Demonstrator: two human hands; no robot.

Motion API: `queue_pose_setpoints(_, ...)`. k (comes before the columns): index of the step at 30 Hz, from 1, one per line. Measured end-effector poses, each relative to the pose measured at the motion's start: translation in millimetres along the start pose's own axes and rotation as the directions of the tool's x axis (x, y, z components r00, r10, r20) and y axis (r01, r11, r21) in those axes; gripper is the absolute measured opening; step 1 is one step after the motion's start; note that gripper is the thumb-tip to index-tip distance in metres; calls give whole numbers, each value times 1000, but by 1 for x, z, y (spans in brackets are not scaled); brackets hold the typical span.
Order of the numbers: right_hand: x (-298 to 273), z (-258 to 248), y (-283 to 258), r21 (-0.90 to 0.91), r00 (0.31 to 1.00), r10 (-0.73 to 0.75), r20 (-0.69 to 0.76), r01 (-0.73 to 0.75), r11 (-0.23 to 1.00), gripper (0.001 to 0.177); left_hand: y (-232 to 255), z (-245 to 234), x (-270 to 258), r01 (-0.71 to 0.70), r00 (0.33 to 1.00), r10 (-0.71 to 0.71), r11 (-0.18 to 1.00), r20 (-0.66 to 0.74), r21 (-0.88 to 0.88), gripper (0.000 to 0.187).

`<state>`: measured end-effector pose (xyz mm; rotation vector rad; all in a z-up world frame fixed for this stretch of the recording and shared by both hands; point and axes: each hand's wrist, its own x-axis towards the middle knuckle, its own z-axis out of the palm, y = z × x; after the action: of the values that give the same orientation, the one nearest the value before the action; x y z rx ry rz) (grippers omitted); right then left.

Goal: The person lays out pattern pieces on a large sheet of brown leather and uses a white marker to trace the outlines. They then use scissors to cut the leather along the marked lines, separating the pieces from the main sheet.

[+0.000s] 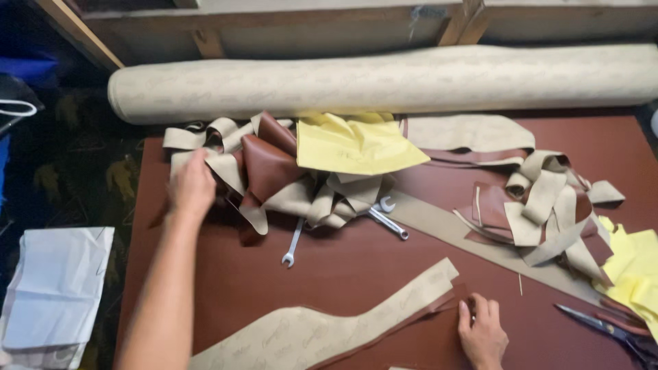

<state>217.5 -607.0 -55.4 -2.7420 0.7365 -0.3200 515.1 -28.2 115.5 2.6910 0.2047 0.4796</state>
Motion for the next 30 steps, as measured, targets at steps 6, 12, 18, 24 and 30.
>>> queue_pose_setpoints(6, 1, -19, -13, 20, 994, 9, 109, -12, 1000, 35, 66, -150, 24, -225, 948, 100, 882, 303, 414, 22)
queue_pose_setpoints(12, 1, -23, -14, 71, 989, 20, 145, -31, 997, 34, 144, -235, 19, -304, 756, -212, 725, 620, 618, 38)
queue_pose_setpoints(18, 15, -21, 5, 220, 974, -54, 218, 5, 975, 35, 230, -302, -30, -392, 634, -156, 779, 757, 489, 37)
queue_pose_setpoints(24, 6, -86, -49, 781, 856, -404, 323, 0, 624, 59, 300, -342, -91, -479, 560, 28, 826, 828, 296, 48)
queue_pose_setpoints(30, -12, -228, -144, 908, 600, -694, 398, -148, 393, 110, 386, -371, -162, -598, 471, 66, 757, 880, 263, 39)
